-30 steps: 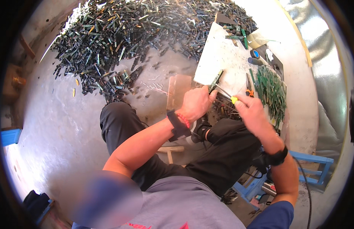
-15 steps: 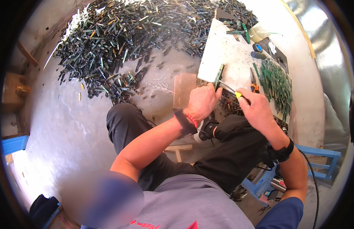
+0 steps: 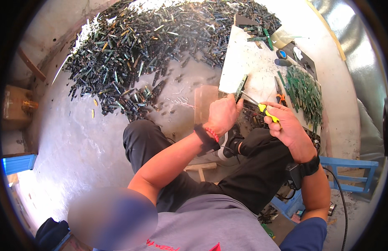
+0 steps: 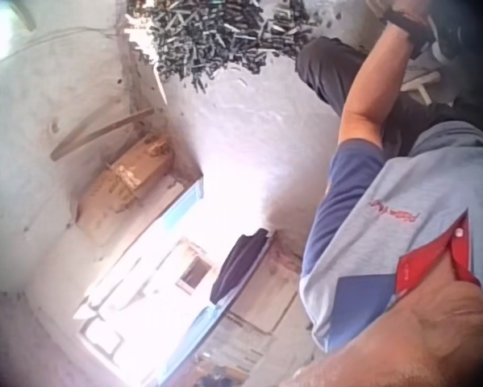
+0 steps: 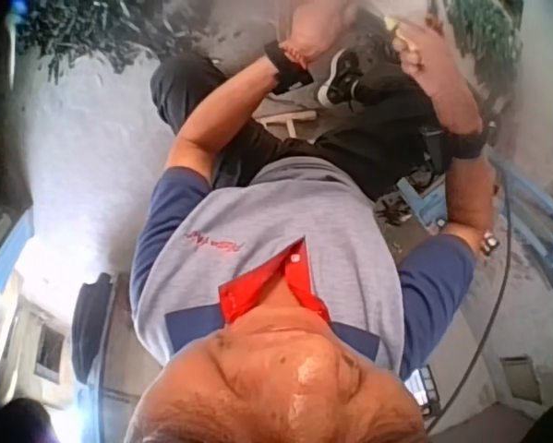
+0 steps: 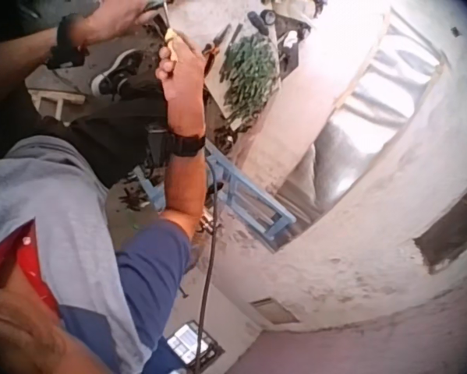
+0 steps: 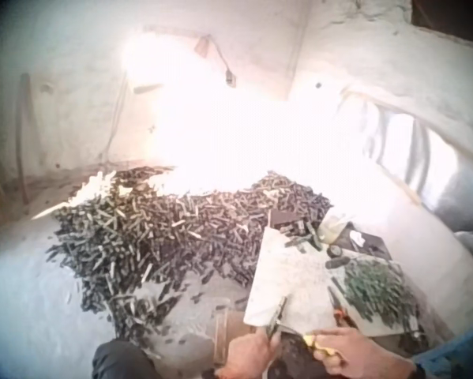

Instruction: The person sits on a low stool and uses a screwdriver and pliers to remove components from small green circuit boards. They pry off parts, cut wires, and drop the processed boards onto a large pile on the floor.

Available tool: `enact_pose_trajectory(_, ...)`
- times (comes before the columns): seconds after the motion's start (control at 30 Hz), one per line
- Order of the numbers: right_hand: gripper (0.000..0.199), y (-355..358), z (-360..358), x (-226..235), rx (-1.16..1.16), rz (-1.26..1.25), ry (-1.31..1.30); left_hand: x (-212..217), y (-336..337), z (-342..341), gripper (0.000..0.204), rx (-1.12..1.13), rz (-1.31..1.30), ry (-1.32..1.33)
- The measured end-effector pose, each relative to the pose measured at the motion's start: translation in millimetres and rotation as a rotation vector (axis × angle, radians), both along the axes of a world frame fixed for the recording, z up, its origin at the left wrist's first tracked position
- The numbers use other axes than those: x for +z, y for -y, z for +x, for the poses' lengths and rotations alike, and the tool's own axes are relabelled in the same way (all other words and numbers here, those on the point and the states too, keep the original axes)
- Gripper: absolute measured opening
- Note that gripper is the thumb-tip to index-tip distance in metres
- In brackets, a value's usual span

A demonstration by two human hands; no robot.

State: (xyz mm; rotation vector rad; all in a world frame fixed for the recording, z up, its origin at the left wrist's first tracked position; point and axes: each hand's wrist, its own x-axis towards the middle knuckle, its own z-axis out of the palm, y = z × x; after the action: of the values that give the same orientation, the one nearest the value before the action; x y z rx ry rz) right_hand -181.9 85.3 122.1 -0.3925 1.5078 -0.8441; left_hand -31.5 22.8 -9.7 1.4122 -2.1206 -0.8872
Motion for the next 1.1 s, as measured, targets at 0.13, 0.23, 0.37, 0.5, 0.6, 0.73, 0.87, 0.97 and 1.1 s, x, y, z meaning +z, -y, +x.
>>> enact_pose_trajectory(0.13, 0.027, -10, -3, -11, -0.039, -0.052, 0.159, 0, -3, -1, 0.043, -0.007, -0.019, 0.032)
enact_pose_trajectory(0.23, 0.026, -15, 0, -13, 0.001, -0.055, 0.074, -1, -5, -1, 0.043, -0.007, -0.026, 0.054)
enact_pose_trajectory(0.37, 0.025, -13, 8, -12, 0.125, -0.129, -0.245, -3, -7, -5, 0.045, 0.01, -0.047, 0.031)
enact_pose_trajectory(0.5, 0.027, -8, 2, -34, 0.434, -0.502, -0.85, 0, -6, -5, 0.046, -0.018, -0.043, 0.013)
enact_pose_trajectory(0.6, 0.031, -9, 22, -27, 0.679, -0.644, -1.375, 0, -3, -6, 0.047, -0.004, -0.032, 0.015)
enact_pose_trajectory(0.73, 0.03, -20, 28, -32, 0.778, -0.674, -1.64, 0, -6, -7, 0.047, -0.011, 0.011, 0.005)
enact_pose_trajectory(0.87, 0.027, 2, 19, 5, 0.134, -0.029, -0.324, -2, 1, -3, 0.046, -0.003, -0.022, -0.002)
enact_pose_trajectory(0.97, 0.024, -4, 15, -2, -0.031, -0.02, -0.125, -4, 0, -1, 0.045, -0.009, -0.061, -0.002)
enact_pose_trajectory(1.1, 0.025, -8, 22, -9, -0.134, -0.024, -0.071, -5, -4, -2, 0.043, -0.005, -0.078, 0.057)
